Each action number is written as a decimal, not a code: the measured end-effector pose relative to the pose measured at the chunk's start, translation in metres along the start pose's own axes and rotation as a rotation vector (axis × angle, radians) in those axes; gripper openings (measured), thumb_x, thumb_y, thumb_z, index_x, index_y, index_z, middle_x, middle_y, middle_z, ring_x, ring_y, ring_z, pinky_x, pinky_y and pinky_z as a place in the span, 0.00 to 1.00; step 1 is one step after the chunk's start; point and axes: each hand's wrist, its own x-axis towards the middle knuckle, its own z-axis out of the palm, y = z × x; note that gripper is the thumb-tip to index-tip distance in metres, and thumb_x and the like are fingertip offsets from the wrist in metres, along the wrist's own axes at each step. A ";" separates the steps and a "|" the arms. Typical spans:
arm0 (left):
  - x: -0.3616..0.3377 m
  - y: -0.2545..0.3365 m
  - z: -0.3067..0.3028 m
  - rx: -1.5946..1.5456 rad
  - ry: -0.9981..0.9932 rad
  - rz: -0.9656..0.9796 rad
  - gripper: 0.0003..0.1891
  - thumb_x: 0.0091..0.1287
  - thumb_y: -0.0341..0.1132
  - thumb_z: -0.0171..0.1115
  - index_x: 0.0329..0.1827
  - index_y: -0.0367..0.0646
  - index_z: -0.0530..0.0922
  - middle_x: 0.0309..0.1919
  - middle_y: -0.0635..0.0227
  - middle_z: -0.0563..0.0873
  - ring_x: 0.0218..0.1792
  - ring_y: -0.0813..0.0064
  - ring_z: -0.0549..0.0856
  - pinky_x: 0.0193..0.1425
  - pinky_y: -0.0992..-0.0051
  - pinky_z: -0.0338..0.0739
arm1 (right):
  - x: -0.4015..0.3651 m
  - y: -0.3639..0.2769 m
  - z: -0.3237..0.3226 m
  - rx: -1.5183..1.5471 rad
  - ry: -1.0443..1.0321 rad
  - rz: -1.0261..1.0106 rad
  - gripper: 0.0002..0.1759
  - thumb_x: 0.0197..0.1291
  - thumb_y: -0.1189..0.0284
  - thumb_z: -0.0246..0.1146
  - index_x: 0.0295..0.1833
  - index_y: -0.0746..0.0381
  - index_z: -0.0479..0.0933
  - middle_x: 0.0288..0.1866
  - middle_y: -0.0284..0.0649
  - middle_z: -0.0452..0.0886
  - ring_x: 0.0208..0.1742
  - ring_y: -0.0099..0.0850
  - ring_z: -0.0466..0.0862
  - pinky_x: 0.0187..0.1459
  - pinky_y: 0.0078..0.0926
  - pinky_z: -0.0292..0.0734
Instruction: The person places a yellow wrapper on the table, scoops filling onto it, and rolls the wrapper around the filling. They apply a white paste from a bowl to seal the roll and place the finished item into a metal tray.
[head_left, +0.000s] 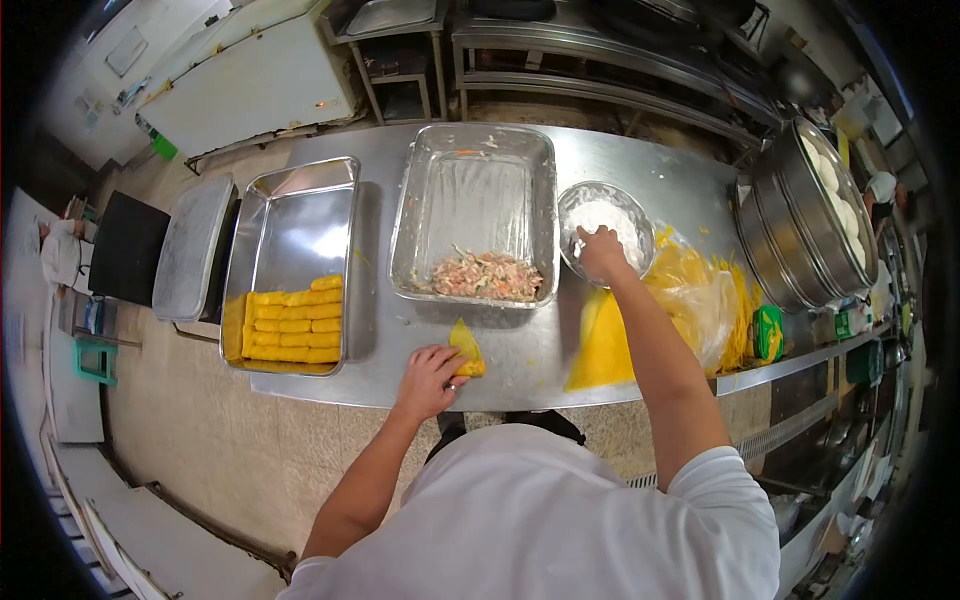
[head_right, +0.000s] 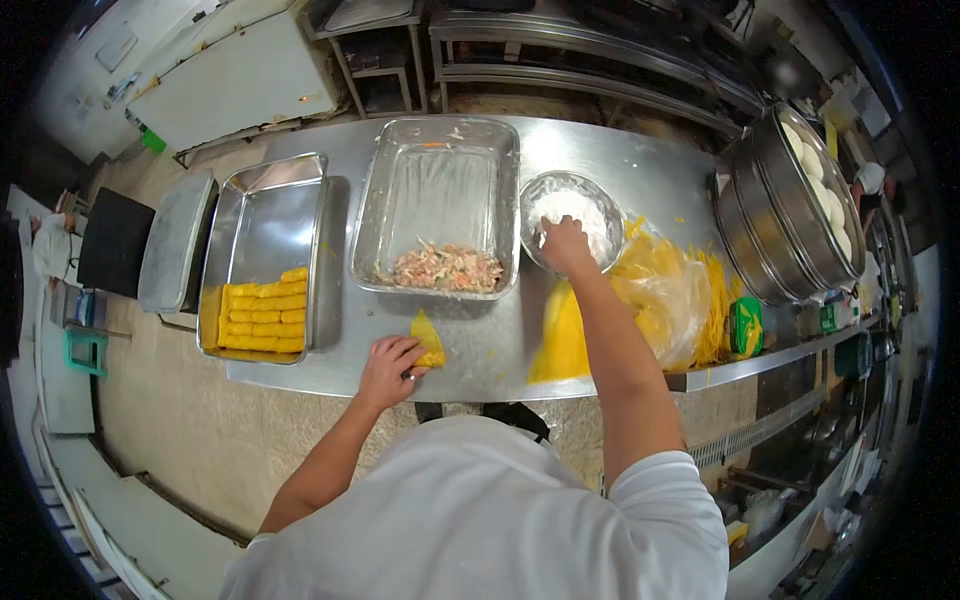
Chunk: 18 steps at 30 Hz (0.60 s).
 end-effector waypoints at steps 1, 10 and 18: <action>0.000 -0.001 0.001 0.000 0.010 -0.003 0.21 0.67 0.43 0.76 0.62 0.51 0.88 0.65 0.67 0.87 0.68 0.55 0.81 0.74 0.51 0.72 | 0.002 -0.004 0.002 -0.032 -0.021 0.002 0.28 0.67 0.68 0.61 0.73 0.53 0.83 0.62 0.63 0.84 0.67 0.59 0.82 0.68 0.53 0.81; -0.004 -0.003 0.000 -0.007 0.037 0.021 0.21 0.68 0.44 0.75 0.62 0.52 0.88 0.64 0.66 0.87 0.68 0.55 0.81 0.75 0.51 0.72 | -0.020 0.017 -0.003 1.042 -0.030 0.205 0.22 0.72 0.80 0.57 0.64 0.62 0.90 0.46 0.40 0.92 0.43 0.27 0.82 0.48 0.26 0.81; -0.005 -0.001 -0.002 -0.020 0.042 0.030 0.20 0.69 0.43 0.75 0.63 0.50 0.88 0.64 0.66 0.87 0.67 0.55 0.81 0.75 0.52 0.72 | -0.072 0.007 -0.022 0.646 0.128 0.043 0.27 0.66 0.81 0.60 0.67 0.56 0.90 0.46 0.40 0.85 0.48 0.37 0.84 0.54 0.34 0.80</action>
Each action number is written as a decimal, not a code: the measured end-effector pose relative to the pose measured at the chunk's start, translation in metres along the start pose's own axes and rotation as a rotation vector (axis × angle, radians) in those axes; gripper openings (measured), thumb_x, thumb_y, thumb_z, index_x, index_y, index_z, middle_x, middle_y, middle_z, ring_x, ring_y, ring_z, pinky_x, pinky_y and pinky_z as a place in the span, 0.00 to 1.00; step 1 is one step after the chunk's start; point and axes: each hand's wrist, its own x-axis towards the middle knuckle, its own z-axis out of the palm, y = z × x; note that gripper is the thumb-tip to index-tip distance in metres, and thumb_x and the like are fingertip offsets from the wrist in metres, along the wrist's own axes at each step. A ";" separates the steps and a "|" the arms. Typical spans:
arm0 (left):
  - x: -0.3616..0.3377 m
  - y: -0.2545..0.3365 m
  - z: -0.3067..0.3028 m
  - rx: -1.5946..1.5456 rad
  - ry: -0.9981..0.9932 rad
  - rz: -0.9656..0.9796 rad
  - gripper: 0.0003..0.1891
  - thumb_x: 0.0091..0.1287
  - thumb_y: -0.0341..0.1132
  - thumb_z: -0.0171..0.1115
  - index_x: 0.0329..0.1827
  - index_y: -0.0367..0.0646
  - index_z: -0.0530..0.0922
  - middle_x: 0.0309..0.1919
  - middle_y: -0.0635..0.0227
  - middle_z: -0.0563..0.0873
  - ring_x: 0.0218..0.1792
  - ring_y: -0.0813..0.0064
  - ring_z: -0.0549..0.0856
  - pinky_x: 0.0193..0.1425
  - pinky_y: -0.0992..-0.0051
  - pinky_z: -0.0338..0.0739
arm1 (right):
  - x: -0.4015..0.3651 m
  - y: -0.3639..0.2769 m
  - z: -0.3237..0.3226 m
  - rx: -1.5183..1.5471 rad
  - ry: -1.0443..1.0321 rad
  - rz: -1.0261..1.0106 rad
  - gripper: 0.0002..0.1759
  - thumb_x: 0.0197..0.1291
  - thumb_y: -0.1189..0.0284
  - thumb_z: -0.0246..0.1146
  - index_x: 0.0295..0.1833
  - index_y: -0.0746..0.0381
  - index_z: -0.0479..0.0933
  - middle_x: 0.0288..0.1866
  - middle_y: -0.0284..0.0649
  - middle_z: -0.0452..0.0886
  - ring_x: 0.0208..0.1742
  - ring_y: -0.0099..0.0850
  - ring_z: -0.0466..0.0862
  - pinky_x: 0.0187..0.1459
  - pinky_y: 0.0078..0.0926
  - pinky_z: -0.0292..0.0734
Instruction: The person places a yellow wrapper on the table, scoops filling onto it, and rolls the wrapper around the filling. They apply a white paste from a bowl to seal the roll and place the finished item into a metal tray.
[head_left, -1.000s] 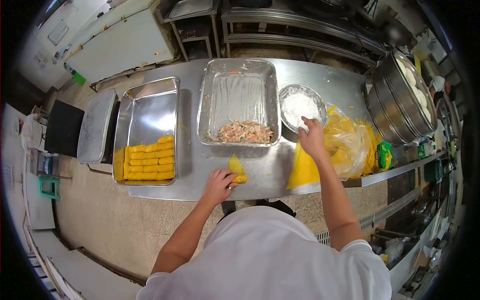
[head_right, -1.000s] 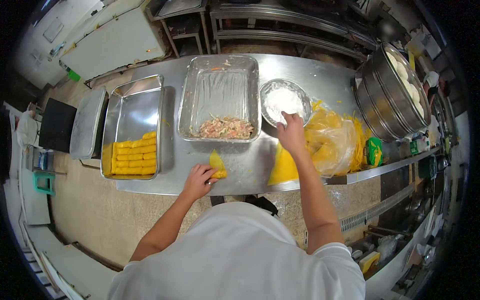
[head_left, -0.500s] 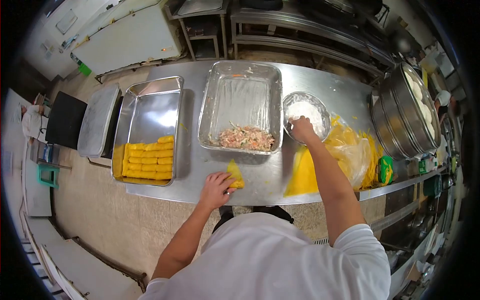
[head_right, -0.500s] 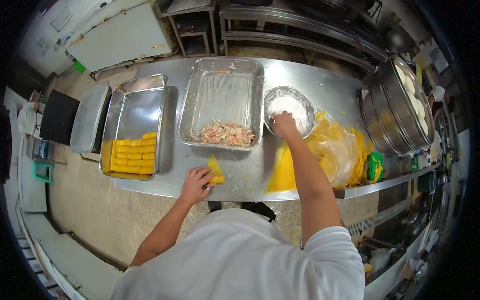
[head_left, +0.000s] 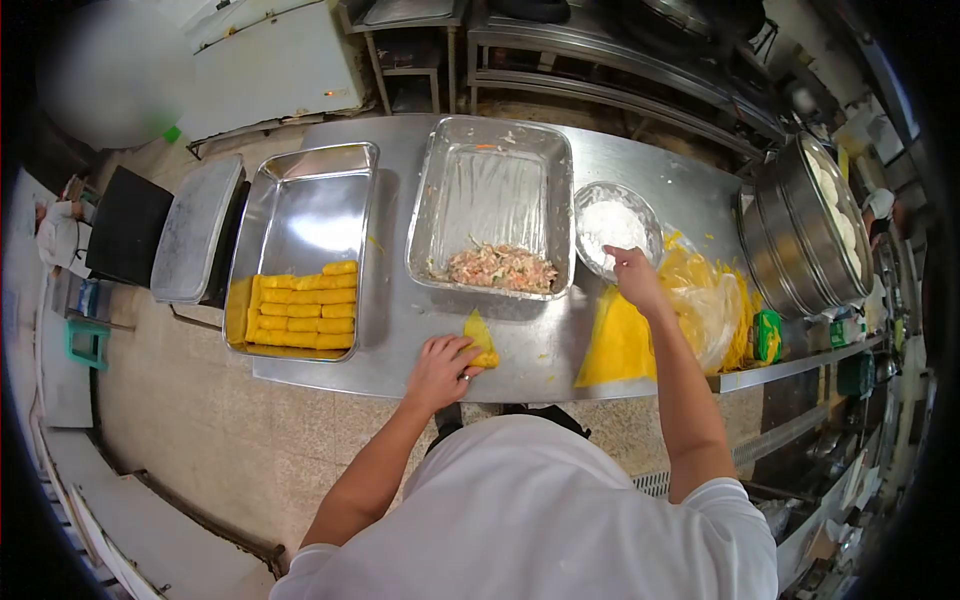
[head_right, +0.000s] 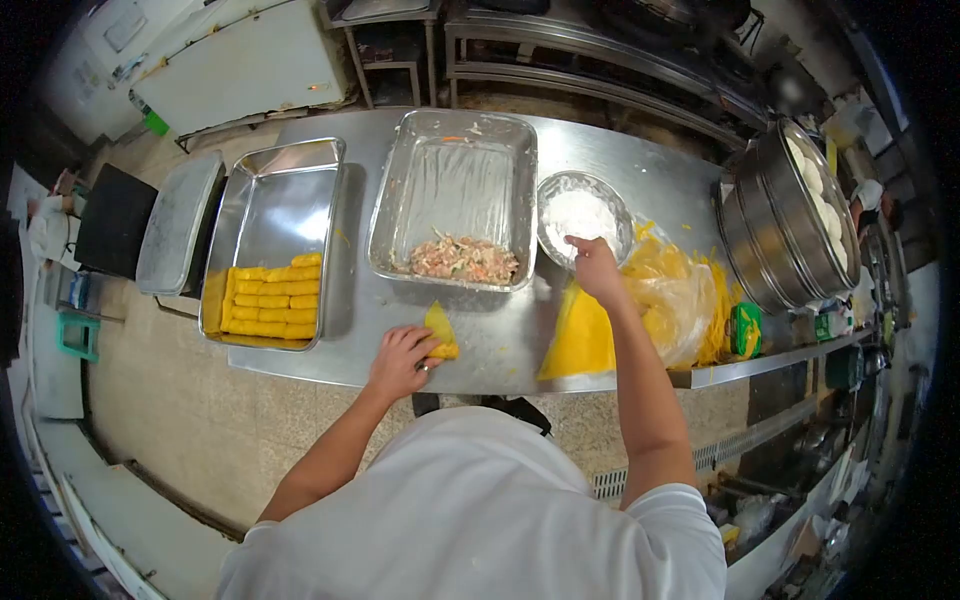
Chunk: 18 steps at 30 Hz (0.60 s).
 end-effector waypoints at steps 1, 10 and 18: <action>0.000 0.000 0.000 -0.003 -0.001 0.006 0.20 0.69 0.43 0.75 0.63 0.50 0.88 0.64 0.66 0.87 0.67 0.55 0.81 0.75 0.52 0.72 | 0.000 0.011 0.006 -0.237 0.040 -0.108 0.27 0.64 0.81 0.61 0.66 0.55 0.90 0.46 0.45 0.87 0.49 0.42 0.86 0.55 0.38 0.82; -0.002 0.000 -0.001 -0.005 0.025 0.015 0.20 0.69 0.44 0.75 0.62 0.50 0.88 0.63 0.65 0.87 0.67 0.55 0.81 0.75 0.52 0.72 | -0.011 0.030 0.007 -0.115 -0.033 0.067 0.20 0.64 0.80 0.60 0.55 0.59 0.92 0.43 0.46 0.86 0.49 0.42 0.85 0.50 0.39 0.81; -0.003 0.000 -0.002 -0.001 0.027 0.010 0.20 0.71 0.44 0.74 0.63 0.51 0.87 0.64 0.65 0.86 0.68 0.57 0.81 0.76 0.53 0.70 | -0.071 -0.044 0.030 0.392 -0.303 0.090 0.25 0.66 0.85 0.57 0.63 0.61 0.89 0.44 0.32 0.82 0.45 0.26 0.78 0.51 0.28 0.77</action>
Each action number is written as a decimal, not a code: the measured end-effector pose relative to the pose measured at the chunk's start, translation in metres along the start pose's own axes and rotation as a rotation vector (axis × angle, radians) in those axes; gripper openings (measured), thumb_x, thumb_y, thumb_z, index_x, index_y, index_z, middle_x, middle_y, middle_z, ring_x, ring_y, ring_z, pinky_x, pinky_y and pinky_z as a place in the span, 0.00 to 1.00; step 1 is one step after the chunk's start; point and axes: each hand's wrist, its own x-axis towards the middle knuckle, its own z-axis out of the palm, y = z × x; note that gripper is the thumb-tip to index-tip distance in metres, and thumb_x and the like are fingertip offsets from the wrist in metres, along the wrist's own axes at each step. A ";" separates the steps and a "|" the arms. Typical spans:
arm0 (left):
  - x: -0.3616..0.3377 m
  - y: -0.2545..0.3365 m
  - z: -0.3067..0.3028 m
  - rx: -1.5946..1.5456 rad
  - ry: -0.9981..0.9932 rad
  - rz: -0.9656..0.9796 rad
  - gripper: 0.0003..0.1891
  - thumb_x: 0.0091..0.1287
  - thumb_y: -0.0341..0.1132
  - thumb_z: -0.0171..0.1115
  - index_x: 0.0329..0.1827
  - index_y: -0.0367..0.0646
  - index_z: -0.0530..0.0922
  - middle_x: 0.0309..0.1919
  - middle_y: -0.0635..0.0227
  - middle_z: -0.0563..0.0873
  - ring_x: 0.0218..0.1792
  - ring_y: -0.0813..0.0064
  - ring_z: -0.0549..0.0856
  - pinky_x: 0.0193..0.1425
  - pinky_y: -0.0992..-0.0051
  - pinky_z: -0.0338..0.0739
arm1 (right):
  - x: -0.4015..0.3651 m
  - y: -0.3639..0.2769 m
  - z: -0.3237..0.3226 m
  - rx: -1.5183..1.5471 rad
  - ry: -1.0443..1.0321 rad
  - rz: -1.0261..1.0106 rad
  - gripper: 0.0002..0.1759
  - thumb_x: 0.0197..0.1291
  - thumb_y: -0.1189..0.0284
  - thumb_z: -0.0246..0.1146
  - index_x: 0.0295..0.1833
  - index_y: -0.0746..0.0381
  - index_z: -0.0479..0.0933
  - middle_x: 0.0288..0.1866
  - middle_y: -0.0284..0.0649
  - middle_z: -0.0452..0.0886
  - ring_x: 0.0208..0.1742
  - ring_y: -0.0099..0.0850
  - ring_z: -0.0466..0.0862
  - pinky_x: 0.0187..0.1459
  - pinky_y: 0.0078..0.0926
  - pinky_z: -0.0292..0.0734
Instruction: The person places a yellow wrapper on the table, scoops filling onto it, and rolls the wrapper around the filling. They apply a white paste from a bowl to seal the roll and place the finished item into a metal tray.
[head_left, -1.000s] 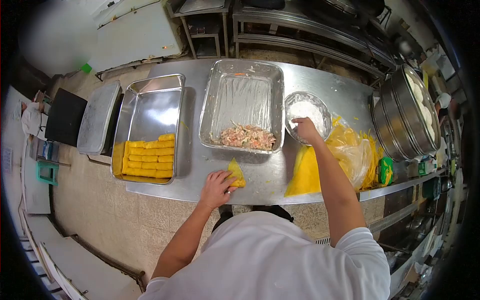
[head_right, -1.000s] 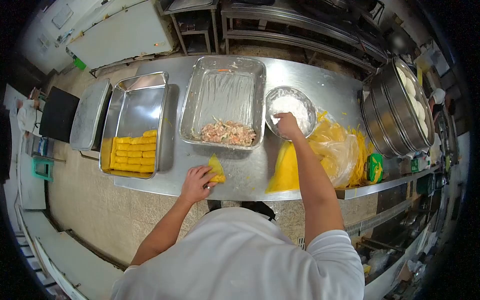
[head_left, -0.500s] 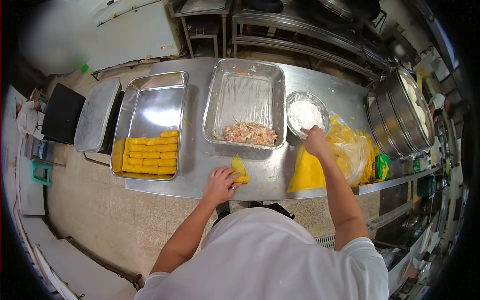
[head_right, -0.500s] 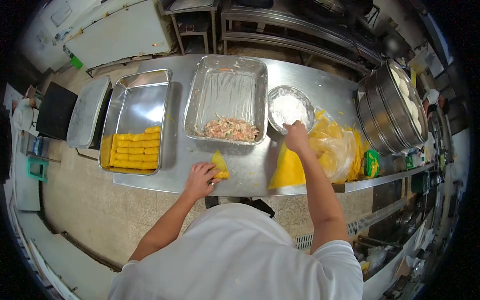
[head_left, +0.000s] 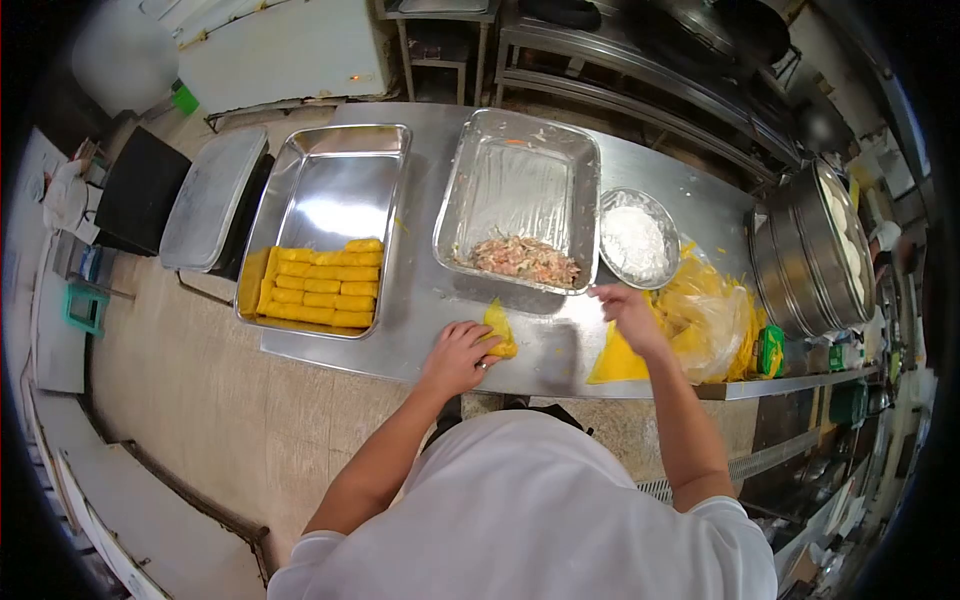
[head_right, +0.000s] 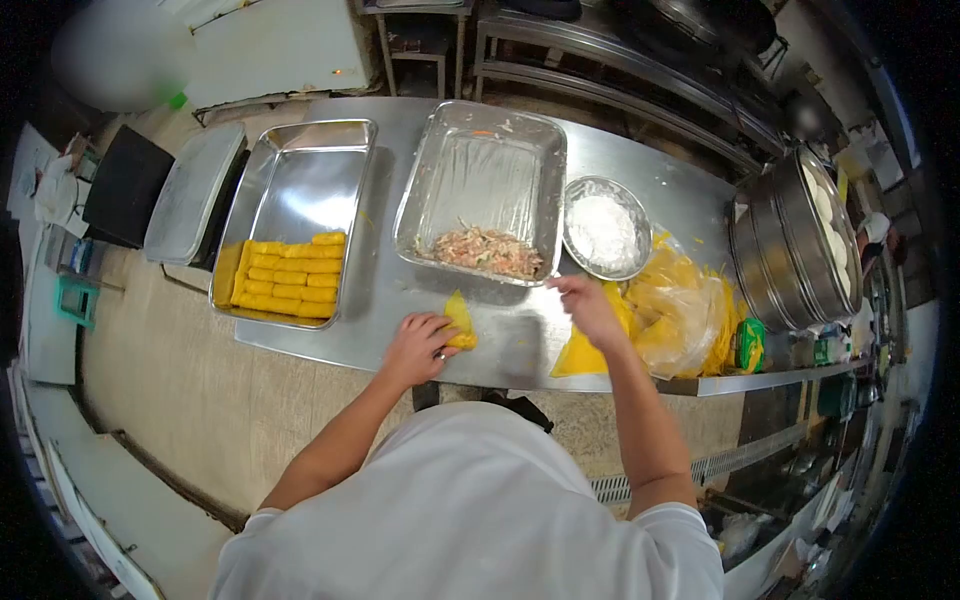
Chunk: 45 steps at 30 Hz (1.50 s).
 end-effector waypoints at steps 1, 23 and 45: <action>0.000 0.000 -0.001 -0.001 0.007 0.001 0.20 0.71 0.44 0.74 0.63 0.52 0.87 0.63 0.65 0.86 0.68 0.57 0.81 0.75 0.53 0.70 | -0.008 -0.003 0.022 -0.046 -0.062 -0.079 0.26 0.66 0.85 0.58 0.65 0.59 0.89 0.48 0.35 0.82 0.47 0.27 0.79 0.54 0.29 0.78; -0.001 0.000 -0.002 0.029 -0.016 -0.005 0.21 0.67 0.45 0.76 0.62 0.53 0.89 0.58 0.62 0.85 0.64 0.57 0.82 0.73 0.53 0.72 | 0.005 -0.016 0.129 -1.165 -0.312 -0.708 0.38 0.66 0.70 0.67 0.83 0.44 0.75 0.58 0.45 0.76 0.62 0.45 0.79 0.60 0.44 0.78; 0.002 -0.002 -0.001 -0.050 -0.047 -0.016 0.18 0.69 0.42 0.75 0.60 0.50 0.89 0.52 0.63 0.85 0.59 0.59 0.82 0.70 0.55 0.73 | -0.034 -0.003 0.131 -0.464 -0.108 -0.623 0.25 0.54 0.81 0.70 0.60 0.63 0.84 0.50 0.48 0.80 0.55 0.50 0.81 0.62 0.43 0.79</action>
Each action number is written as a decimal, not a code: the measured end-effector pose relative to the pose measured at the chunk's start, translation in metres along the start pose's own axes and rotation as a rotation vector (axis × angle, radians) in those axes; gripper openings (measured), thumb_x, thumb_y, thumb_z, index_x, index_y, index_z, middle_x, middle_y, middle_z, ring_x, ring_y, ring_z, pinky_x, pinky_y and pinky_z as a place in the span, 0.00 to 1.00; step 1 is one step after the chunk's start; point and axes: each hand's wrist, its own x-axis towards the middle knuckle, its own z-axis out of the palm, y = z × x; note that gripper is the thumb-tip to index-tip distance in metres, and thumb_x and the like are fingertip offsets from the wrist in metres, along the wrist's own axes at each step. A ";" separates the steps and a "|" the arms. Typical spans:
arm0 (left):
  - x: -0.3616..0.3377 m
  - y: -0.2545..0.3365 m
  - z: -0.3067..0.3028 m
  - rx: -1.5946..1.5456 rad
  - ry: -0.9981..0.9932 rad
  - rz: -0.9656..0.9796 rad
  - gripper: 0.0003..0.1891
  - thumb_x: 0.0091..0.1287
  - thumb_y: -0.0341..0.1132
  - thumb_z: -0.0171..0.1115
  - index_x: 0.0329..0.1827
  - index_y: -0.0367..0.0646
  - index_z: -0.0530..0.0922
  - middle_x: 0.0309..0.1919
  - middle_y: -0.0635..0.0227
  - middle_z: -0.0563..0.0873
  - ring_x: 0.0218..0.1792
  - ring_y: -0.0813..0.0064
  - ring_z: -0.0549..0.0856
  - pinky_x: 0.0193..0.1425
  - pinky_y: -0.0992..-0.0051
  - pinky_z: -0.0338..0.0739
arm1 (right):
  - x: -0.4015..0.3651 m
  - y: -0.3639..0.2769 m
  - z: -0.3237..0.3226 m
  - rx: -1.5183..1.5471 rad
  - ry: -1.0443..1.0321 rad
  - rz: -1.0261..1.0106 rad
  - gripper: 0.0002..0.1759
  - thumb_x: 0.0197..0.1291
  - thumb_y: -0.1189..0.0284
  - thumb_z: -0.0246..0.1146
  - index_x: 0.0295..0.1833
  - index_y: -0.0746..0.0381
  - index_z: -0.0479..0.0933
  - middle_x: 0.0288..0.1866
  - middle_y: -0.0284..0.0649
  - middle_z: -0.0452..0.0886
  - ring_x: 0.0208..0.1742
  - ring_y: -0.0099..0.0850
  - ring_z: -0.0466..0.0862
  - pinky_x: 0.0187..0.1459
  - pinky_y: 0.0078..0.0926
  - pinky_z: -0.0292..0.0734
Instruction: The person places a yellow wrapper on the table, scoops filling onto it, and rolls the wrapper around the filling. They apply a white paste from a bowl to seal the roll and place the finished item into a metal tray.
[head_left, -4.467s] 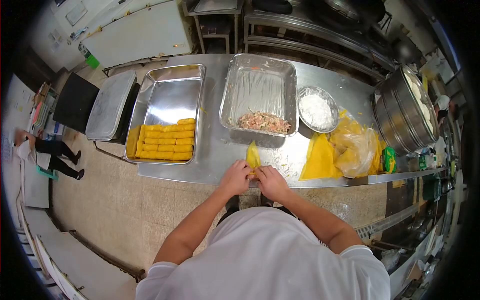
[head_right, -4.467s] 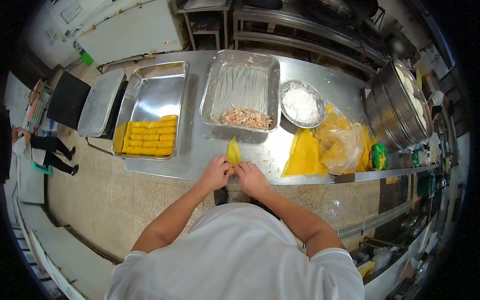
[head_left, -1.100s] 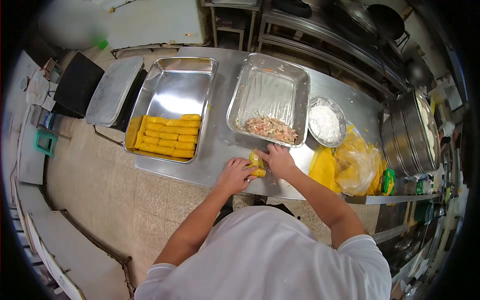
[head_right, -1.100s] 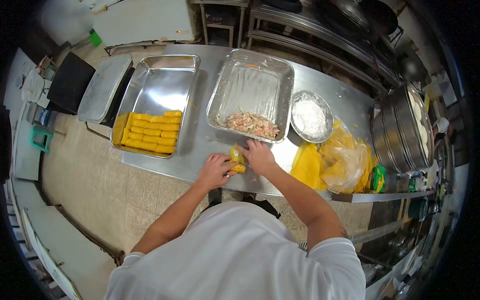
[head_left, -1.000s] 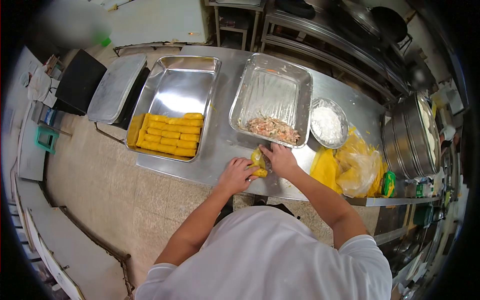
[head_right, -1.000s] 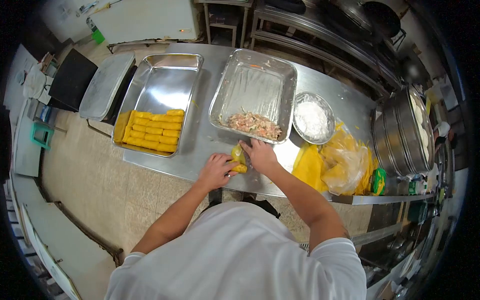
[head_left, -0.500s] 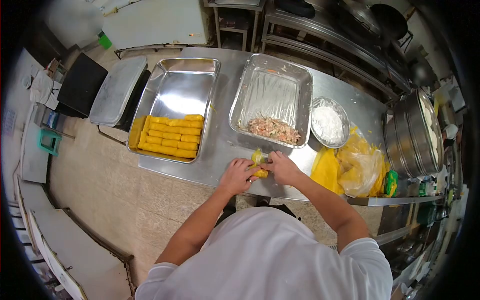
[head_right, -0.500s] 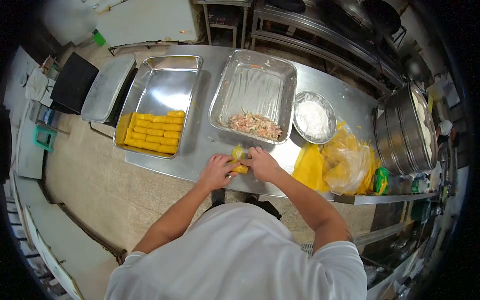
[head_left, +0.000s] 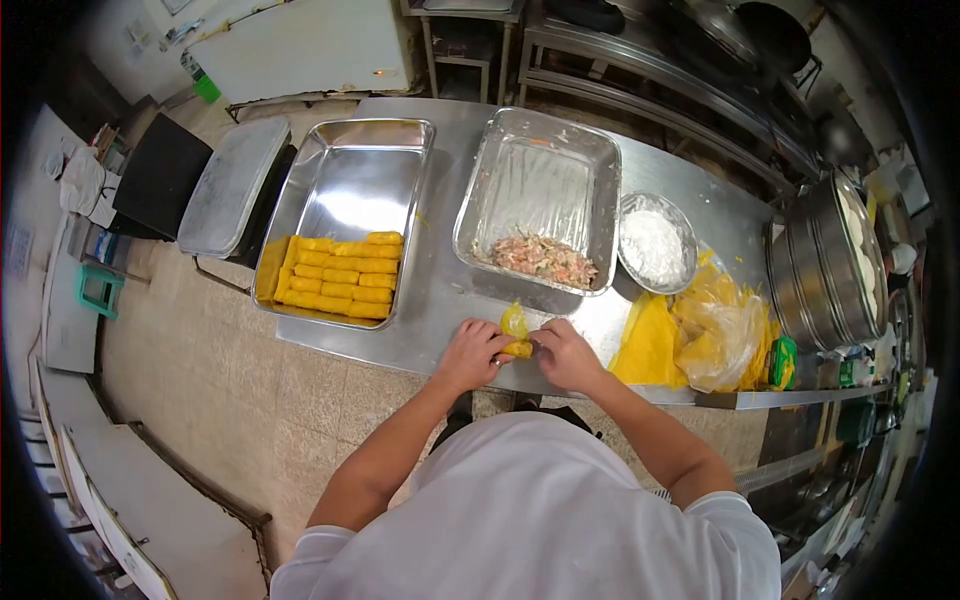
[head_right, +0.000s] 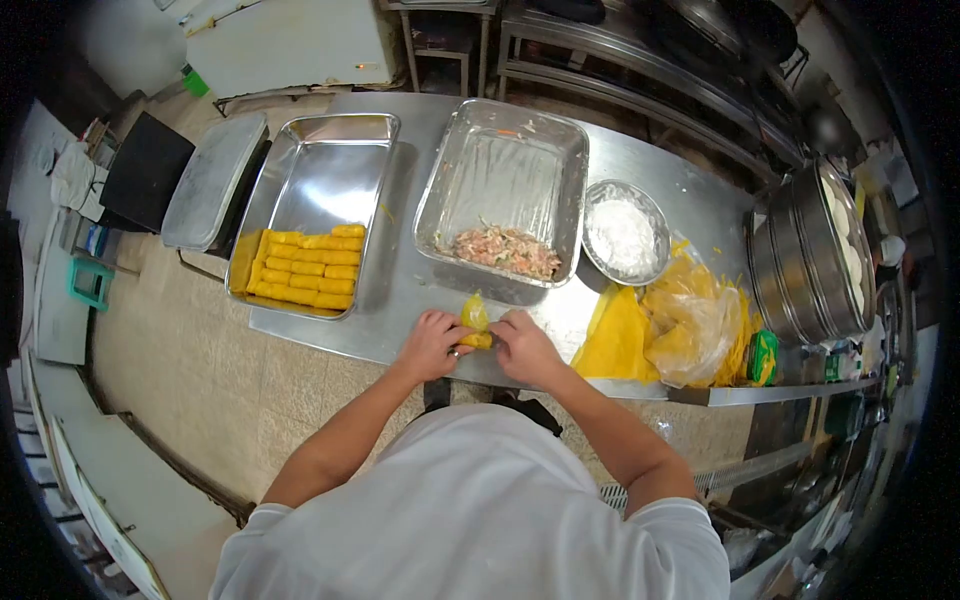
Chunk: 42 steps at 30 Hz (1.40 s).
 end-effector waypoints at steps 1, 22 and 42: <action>0.000 0.001 -0.002 0.005 -0.028 -0.009 0.18 0.69 0.42 0.75 0.59 0.49 0.89 0.52 0.63 0.85 0.59 0.58 0.82 0.71 0.55 0.73 | -0.001 -0.004 0.006 -0.006 0.002 -0.017 0.25 0.54 0.80 0.71 0.60 0.63 0.83 0.51 0.48 0.81 0.55 0.50 0.81 0.61 0.43 0.79; -0.005 0.004 0.000 -0.029 0.052 -0.102 0.15 0.68 0.37 0.74 0.56 0.45 0.88 0.53 0.62 0.85 0.59 0.54 0.81 0.68 0.53 0.72 | 0.000 -0.009 0.034 -0.287 0.022 -0.112 0.20 0.65 0.70 0.69 0.62 0.62 0.82 0.60 0.46 0.83 0.63 0.48 0.80 0.64 0.47 0.77; 0.018 -0.011 -0.004 0.009 0.142 -0.148 0.19 0.68 0.37 0.75 0.61 0.51 0.88 0.58 0.61 0.85 0.61 0.56 0.82 0.66 0.54 0.74 | 0.023 0.004 0.037 -0.414 0.031 -0.046 0.22 0.71 0.68 0.63 0.68 0.63 0.79 0.68 0.50 0.80 0.71 0.52 0.77 0.72 0.54 0.71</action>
